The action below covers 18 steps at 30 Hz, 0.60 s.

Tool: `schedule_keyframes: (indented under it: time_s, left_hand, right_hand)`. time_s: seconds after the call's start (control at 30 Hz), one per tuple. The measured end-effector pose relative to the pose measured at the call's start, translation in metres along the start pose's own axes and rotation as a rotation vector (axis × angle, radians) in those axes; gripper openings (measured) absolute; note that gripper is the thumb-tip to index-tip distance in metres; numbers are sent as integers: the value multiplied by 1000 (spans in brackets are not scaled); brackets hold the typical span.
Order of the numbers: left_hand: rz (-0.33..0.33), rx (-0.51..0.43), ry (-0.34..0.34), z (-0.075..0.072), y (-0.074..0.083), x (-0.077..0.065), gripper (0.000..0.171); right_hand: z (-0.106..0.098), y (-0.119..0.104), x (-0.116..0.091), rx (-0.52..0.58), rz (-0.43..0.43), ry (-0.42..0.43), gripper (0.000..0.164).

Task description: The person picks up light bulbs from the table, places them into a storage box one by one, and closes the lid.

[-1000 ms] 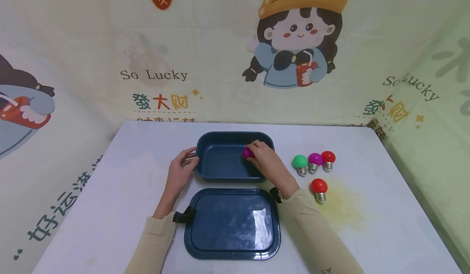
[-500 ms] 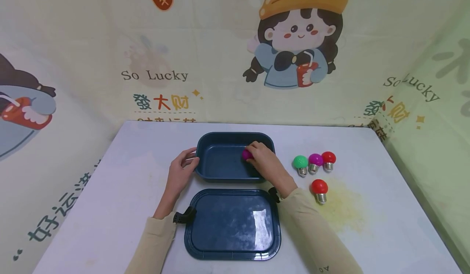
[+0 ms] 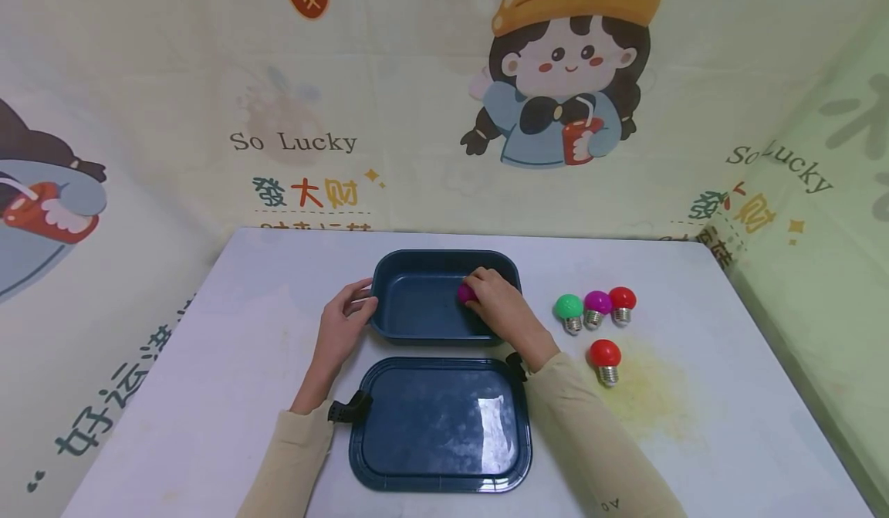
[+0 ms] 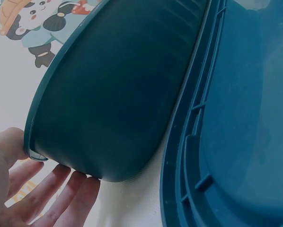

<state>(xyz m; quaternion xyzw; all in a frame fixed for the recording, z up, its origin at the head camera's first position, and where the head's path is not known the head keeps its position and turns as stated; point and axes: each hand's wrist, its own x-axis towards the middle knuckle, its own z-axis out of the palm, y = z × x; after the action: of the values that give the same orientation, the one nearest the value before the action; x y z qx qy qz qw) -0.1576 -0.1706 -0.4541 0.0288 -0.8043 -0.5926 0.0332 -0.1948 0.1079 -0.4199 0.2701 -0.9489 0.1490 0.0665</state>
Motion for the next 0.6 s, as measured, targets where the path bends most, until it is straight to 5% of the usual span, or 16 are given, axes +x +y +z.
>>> schedule_keyframes:
  time_s: [0.6]
  left_hand:
    - [-22,28,4,0,4,-1,42]
  right_hand:
    - [-1,-3,-1,-41,-23,46,38]
